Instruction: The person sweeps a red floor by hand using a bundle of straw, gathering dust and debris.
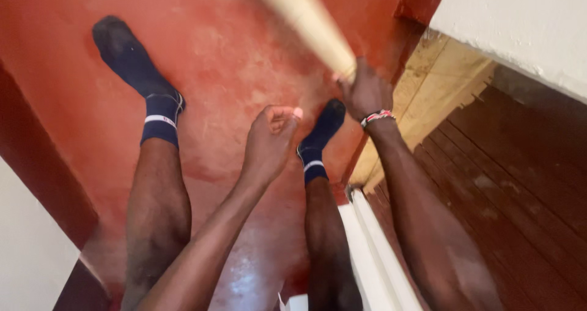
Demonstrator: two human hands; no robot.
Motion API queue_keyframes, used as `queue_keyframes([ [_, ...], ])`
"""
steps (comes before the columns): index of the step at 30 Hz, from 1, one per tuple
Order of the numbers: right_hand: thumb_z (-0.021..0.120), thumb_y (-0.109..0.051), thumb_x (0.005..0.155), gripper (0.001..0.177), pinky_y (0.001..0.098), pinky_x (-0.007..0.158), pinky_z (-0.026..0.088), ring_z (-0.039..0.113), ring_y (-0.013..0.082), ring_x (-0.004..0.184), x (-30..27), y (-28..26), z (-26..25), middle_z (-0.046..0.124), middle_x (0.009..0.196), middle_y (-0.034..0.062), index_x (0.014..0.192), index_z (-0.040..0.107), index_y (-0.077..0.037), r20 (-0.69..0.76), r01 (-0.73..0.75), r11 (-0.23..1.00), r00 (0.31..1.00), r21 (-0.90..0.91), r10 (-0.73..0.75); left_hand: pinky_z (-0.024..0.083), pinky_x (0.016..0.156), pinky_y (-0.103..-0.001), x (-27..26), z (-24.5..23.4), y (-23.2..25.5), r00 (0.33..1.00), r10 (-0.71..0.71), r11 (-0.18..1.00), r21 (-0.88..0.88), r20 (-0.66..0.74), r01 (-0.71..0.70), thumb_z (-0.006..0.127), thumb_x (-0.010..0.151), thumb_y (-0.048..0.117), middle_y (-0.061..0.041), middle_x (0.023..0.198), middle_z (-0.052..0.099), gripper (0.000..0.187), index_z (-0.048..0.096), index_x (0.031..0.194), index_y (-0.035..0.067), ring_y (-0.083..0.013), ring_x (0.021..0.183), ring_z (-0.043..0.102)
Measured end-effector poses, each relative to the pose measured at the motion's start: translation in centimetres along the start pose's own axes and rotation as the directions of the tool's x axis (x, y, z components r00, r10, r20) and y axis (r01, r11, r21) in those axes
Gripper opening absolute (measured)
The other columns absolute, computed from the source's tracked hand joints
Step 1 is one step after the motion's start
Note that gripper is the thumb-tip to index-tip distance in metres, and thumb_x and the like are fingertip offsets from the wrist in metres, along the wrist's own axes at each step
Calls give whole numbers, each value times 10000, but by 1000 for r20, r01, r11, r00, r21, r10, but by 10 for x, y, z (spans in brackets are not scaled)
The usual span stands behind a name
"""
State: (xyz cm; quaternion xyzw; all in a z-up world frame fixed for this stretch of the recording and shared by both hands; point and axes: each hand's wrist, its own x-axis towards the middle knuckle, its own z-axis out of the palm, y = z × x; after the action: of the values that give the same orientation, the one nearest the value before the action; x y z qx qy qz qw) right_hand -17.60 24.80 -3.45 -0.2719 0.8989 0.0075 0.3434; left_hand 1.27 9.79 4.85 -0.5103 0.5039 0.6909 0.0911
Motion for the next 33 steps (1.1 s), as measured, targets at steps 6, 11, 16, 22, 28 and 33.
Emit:
queue_keyframes([
  [6,530,-585,999,608,582,831,527,705,480,944,7,-13,29,742,981,295,1149,541,4,70,-469,852,882,230,467,535,892,-300,10,6,-11,993,17,994,111,-114,-4,683,976,400,-77,1036,750,405,680,1100,15,-145,1006,706],
  [11,537,-598,1009,634,591,817,514,672,522,960,14,-21,48,698,1021,333,1181,522,13,-80,-470,827,853,310,515,558,872,-312,14,27,-13,997,20,999,51,-74,-16,689,963,383,-95,1015,758,403,674,1106,6,-163,983,724],
  [16,569,-568,999,598,611,793,497,673,529,939,10,-28,16,692,1051,329,1226,521,-16,-20,-5,988,1000,157,8,563,813,-339,22,30,-15,996,-80,996,-39,-48,78,698,930,373,-114,940,764,388,691,1061,8,-185,890,715],
  [22,601,-610,972,641,613,806,498,666,513,974,35,25,21,701,1046,307,1202,535,-15,49,-195,981,980,3,194,564,845,-314,35,13,-33,990,-6,999,36,-140,11,698,934,364,-90,957,770,360,701,1040,20,-166,909,731],
  [28,565,-643,1031,699,560,882,516,679,490,1006,33,31,33,688,1051,336,1110,572,51,-227,-483,812,794,328,564,553,866,-331,34,7,-34,988,-48,995,83,-148,61,698,914,378,-96,972,769,373,707,1038,27,-187,938,731],
  [33,611,-589,955,653,606,839,493,672,529,956,7,-18,1,685,1029,336,1168,568,27,131,-13,999,991,-33,17,533,928,-364,42,4,-45,964,40,976,217,-263,19,703,932,421,-169,1198,700,529,605,1246,6,-239,1079,686],
])
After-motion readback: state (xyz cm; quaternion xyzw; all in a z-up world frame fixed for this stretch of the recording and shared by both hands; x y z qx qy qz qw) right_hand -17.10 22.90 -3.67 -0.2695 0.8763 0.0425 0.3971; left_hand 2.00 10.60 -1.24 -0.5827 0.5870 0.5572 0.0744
